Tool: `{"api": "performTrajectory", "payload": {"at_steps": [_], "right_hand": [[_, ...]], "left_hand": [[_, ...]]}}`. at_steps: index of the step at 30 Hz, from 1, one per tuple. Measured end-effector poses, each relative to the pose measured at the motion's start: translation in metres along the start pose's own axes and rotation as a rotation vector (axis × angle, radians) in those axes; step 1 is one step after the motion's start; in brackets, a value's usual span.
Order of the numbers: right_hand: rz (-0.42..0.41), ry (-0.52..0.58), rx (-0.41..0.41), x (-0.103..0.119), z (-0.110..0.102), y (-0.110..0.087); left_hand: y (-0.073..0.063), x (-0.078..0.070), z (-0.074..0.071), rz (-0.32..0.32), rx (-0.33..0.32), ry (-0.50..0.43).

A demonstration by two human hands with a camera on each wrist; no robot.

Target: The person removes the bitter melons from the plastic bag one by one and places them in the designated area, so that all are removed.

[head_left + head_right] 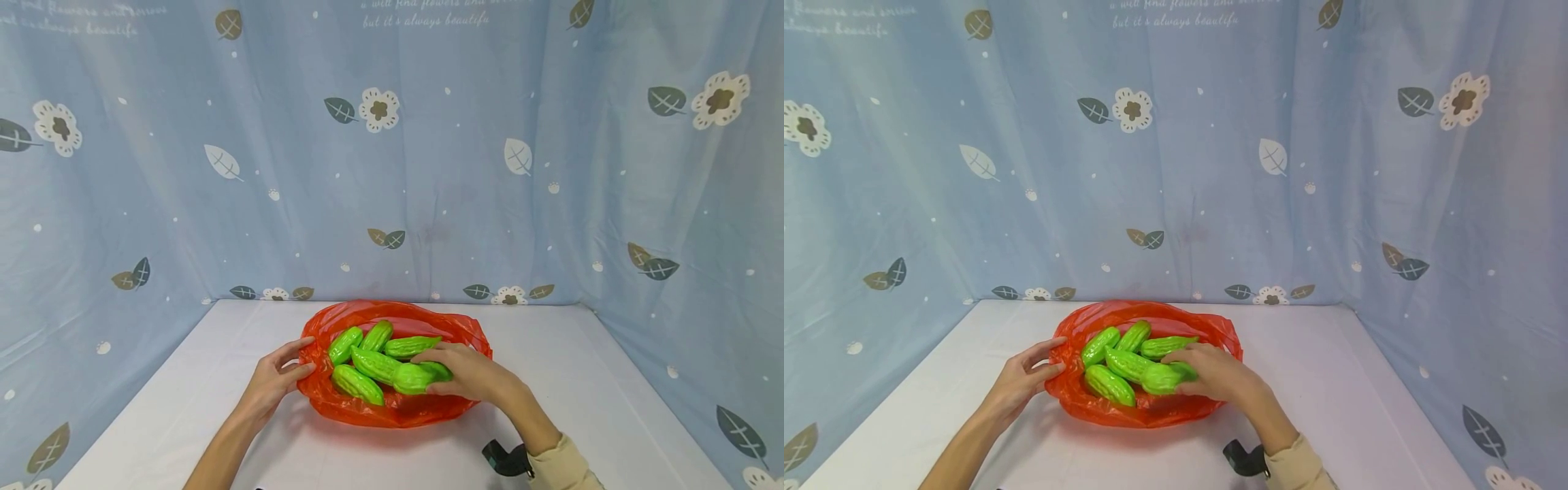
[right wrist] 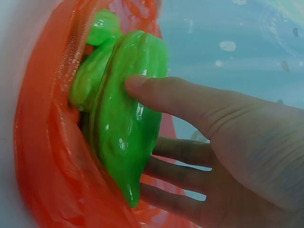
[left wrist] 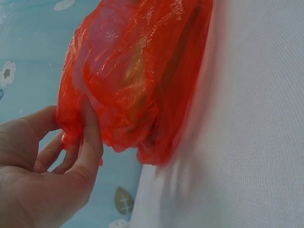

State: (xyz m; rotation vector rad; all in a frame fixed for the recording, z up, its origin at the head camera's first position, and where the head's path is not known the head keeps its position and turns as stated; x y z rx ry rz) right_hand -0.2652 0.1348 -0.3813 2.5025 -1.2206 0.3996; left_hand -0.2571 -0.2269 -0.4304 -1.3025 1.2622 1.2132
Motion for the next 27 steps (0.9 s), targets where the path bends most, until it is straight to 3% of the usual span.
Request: {"api": "performTrajectory", "payload": {"at_steps": [15, 21, 27], "right_hand": [[0.011, 0.035, -0.127, -0.006, -0.018, -0.011], [0.071, 0.047, -0.183, -0.008, -0.025, -0.016], [0.043, 0.069, -0.219, -0.013, -0.031, -0.018]], "left_hand": [[-0.002, -0.001, 0.001, 0.0, -0.002, 0.004], [-0.001, -0.001, 0.001, 0.008, -0.005, 0.004], [-0.001, -0.001, 0.0, 0.009, -0.01, 0.002]]}}
Point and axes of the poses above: each hand's wrist, its own y-axis towards the middle knuckle, its own z-axis out of the palm, x = y × z, the point moved 1 cm from there along y, towards the middle knuckle, and after that the axes turned 7 degrees about -x, right-handed, at the moved point
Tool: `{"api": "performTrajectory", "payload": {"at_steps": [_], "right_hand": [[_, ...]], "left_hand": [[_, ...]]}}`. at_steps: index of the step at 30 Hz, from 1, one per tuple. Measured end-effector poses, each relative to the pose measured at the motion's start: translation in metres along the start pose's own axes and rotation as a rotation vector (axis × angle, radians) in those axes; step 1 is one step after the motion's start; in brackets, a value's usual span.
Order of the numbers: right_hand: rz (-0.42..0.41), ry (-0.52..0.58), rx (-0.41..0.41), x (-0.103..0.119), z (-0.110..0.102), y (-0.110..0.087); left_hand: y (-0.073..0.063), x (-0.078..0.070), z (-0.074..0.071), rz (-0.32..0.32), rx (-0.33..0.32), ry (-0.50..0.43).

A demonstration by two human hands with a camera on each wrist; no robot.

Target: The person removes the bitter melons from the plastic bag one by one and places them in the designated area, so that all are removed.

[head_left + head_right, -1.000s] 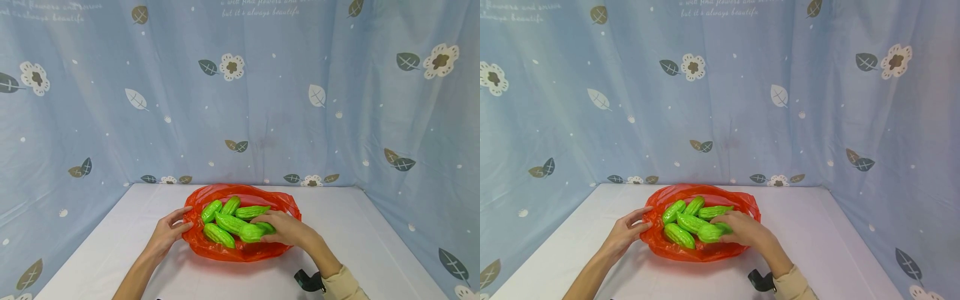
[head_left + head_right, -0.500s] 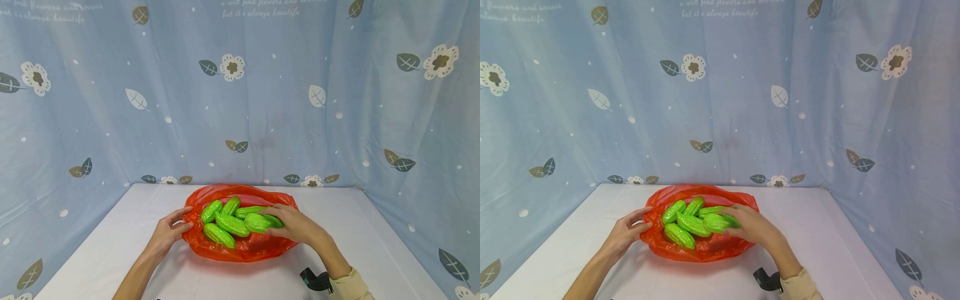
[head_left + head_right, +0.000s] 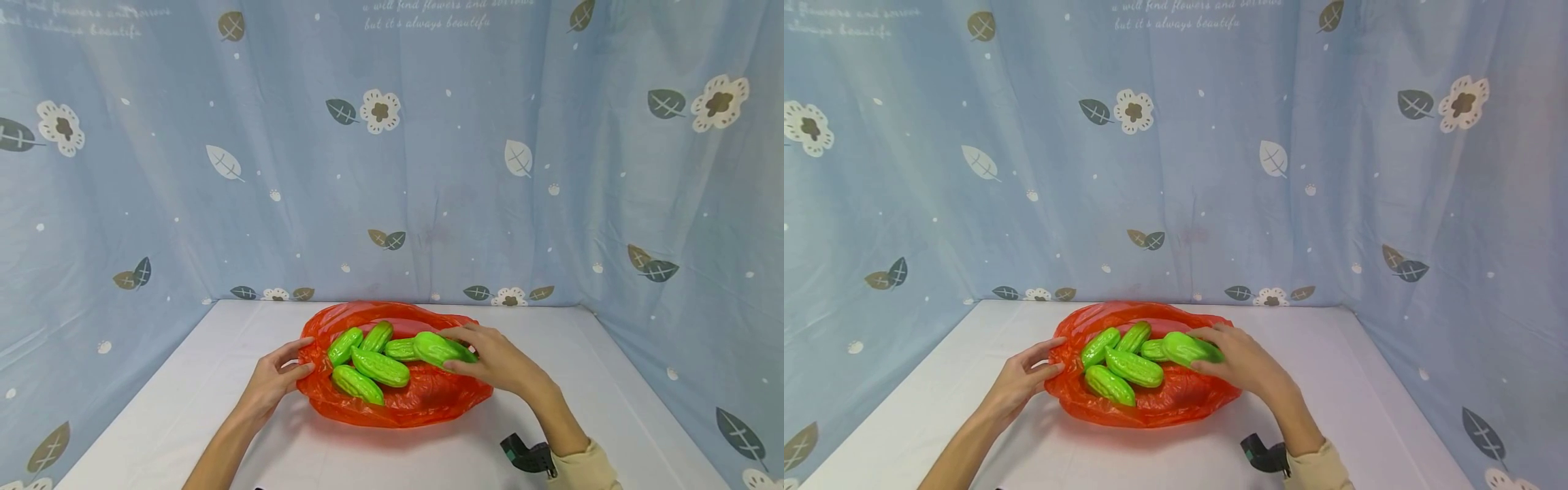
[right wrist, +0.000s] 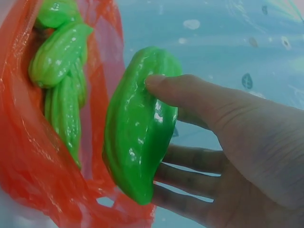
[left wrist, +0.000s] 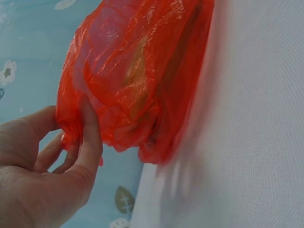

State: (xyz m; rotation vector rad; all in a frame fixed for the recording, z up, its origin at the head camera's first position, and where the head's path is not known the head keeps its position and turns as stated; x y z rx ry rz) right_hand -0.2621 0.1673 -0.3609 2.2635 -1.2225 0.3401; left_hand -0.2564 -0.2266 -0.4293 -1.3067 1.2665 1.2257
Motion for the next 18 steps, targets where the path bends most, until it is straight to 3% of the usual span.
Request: {"api": "performTrajectory", "payload": {"at_steps": [18], "right_hand": [[-0.005, 0.003, -0.131, -0.021, -0.019, -0.011]], "left_hand": [[0.001, 0.001, 0.0, -0.005, -0.007, 0.0]]}}
Point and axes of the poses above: each hand's wrist, its own y-axis towards the middle knuckle, its own z-axis out of the palm, x = y × z, the point moved 1 cm from there along y, towards the middle knuckle, and after that the axes turned 7 degrees about -x, right-handed, at the moved point
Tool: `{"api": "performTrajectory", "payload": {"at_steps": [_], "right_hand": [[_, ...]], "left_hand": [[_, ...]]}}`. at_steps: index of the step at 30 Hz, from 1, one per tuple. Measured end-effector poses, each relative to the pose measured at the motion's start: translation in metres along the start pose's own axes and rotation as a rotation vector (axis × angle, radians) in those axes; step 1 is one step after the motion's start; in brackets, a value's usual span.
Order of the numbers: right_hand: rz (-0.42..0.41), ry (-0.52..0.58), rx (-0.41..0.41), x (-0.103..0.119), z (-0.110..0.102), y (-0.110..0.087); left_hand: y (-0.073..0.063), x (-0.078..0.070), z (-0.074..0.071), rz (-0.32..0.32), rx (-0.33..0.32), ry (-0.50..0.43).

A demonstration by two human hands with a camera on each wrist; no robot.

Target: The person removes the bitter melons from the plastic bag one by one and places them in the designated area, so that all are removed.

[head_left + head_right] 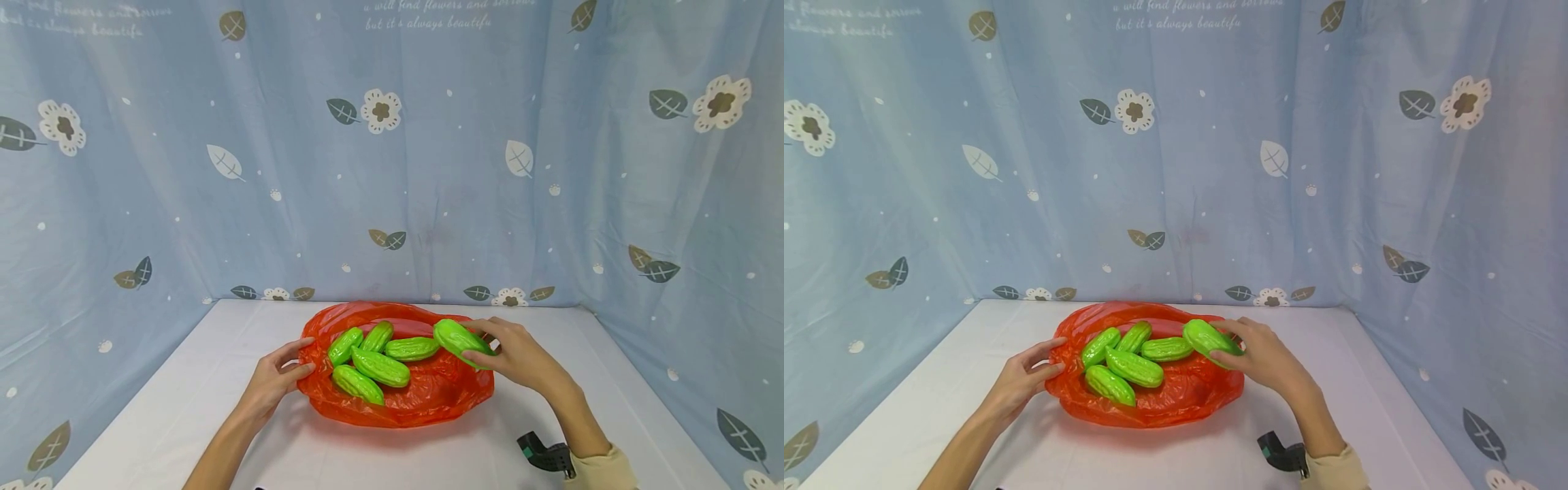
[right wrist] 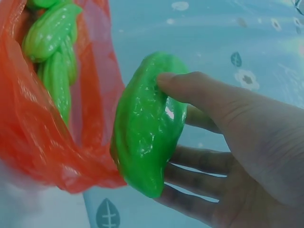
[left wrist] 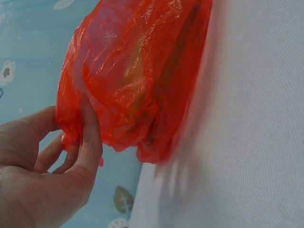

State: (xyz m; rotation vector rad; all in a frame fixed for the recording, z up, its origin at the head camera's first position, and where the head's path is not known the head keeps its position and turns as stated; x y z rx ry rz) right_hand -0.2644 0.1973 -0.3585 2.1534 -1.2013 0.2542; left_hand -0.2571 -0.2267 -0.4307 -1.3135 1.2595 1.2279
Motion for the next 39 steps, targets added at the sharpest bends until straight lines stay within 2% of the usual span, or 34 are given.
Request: {"api": "performTrajectory", "payload": {"at_steps": [5, 19, 39], "right_hand": [[0.005, -0.014, -0.04, -0.008, -0.008, -0.002], [0.099, -0.097, -0.105, -0.028, -0.025, -0.01], [0.173, -0.137, -0.171, -0.066, -0.019, -0.016]], "left_hand": [[0.0, 0.0, 0.0, 0.007, 0.002, 0.007], [-0.001, 0.001, 0.0, 0.002, 0.002, 0.002], [0.0, 0.001, 0.001, -0.002, -0.006, 0.008]]}}
Point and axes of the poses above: each hand's wrist, its own y-axis towards the middle knuckle, its own z-axis out of the palm, x = y × z, the point moved 1 cm from there along y, towards the middle knuckle, and after that the axes turned 7 degrees about -x, right-handed, at the moved point
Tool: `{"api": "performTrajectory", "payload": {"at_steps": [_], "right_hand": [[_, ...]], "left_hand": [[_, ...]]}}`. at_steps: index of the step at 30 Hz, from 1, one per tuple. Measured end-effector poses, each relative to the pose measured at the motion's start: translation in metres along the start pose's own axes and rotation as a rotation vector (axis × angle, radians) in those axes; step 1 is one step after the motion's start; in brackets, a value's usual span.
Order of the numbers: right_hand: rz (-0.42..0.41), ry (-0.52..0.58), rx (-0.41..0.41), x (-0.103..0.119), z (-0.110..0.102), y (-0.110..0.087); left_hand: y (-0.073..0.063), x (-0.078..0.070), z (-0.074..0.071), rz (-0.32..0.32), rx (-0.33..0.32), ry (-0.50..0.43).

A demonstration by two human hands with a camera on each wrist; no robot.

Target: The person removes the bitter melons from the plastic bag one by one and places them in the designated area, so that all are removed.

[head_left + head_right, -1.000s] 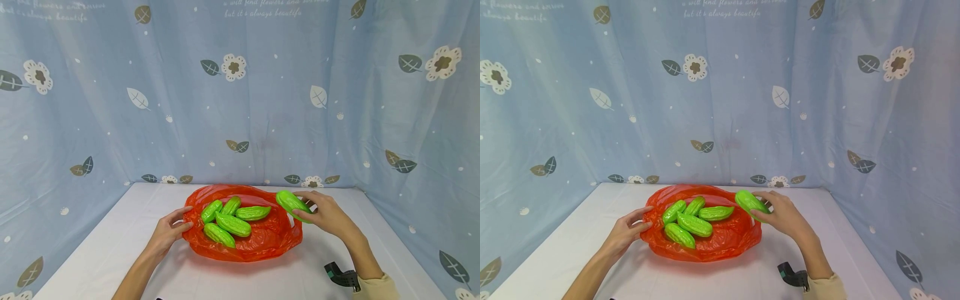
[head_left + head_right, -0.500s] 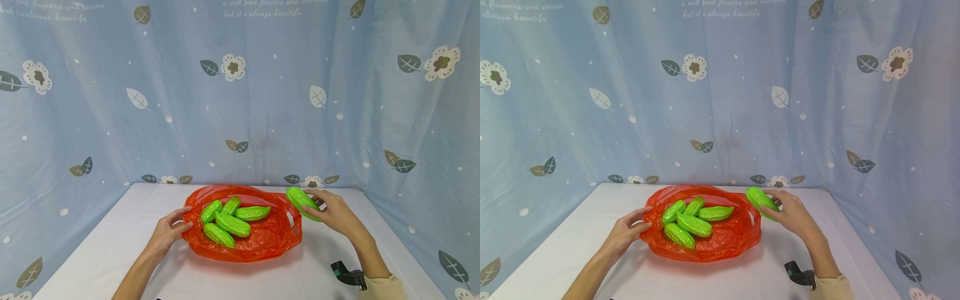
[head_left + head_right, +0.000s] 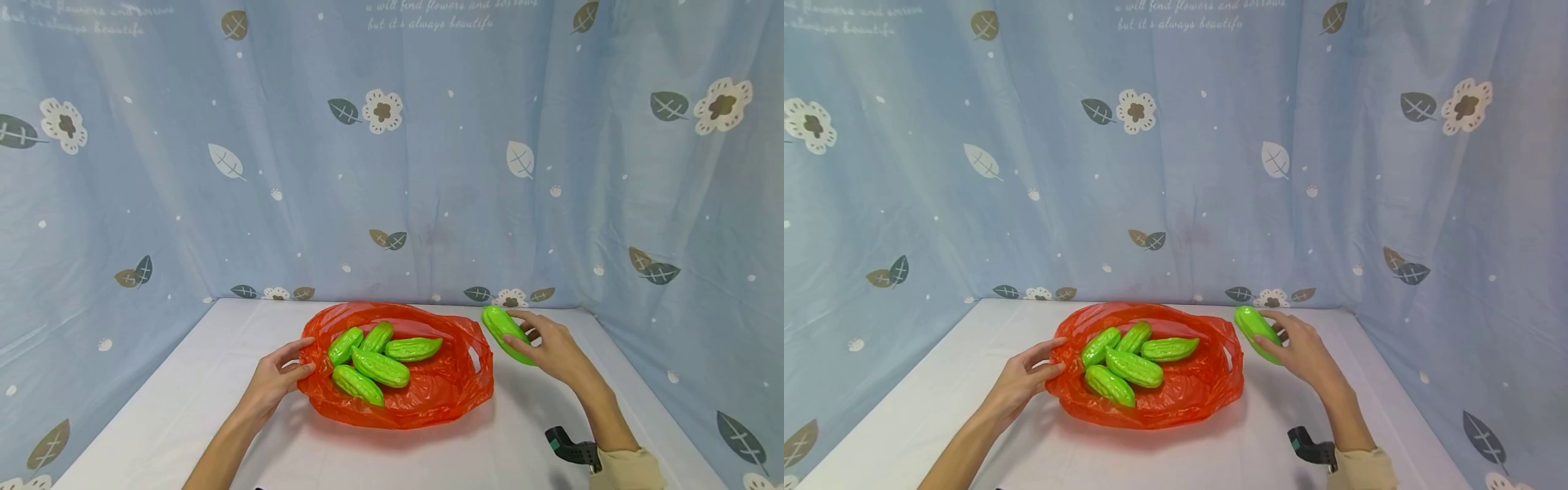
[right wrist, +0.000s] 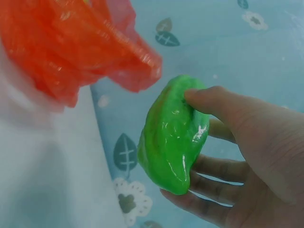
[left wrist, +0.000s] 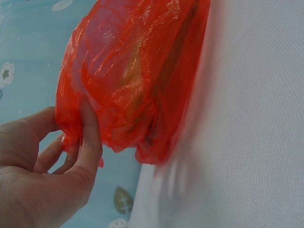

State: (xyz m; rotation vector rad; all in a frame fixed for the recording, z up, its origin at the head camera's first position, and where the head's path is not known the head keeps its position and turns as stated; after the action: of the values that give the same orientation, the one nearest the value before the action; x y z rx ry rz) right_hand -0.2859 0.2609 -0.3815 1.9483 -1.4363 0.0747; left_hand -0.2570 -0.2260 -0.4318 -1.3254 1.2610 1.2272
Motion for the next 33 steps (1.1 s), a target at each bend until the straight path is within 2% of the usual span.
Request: {"api": "performTrajectory", "payload": {"at_steps": [8, 23, 33], "right_hand": [[0.088, -0.004, 0.011, -0.018, 0.009, 0.001], [0.187, 0.015, 0.007, -0.04, 0.033, 0.007], [0.26, -0.027, 0.072, -0.044, 0.048, 0.019]], "left_hand": [[0.0, 0.0, 0.0, 0.002, 0.004, -0.004], [0.0, 0.0, 0.0, 0.004, -0.003, 0.006], [0.0, 0.0, 0.001, 0.003, -0.01, 0.006]]}}
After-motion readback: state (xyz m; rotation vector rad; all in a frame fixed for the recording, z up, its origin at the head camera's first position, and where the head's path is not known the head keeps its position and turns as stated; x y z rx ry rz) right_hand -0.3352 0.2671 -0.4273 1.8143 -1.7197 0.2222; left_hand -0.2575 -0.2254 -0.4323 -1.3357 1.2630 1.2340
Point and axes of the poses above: each hand's wrist, its own y-axis towards the middle knuckle, its own z-axis out of the palm, x = y × z, the point moved 1 cm from there along y, towards the middle knuckle, and after that the axes turned 7 degrees about -x, right-handed, at the moved point
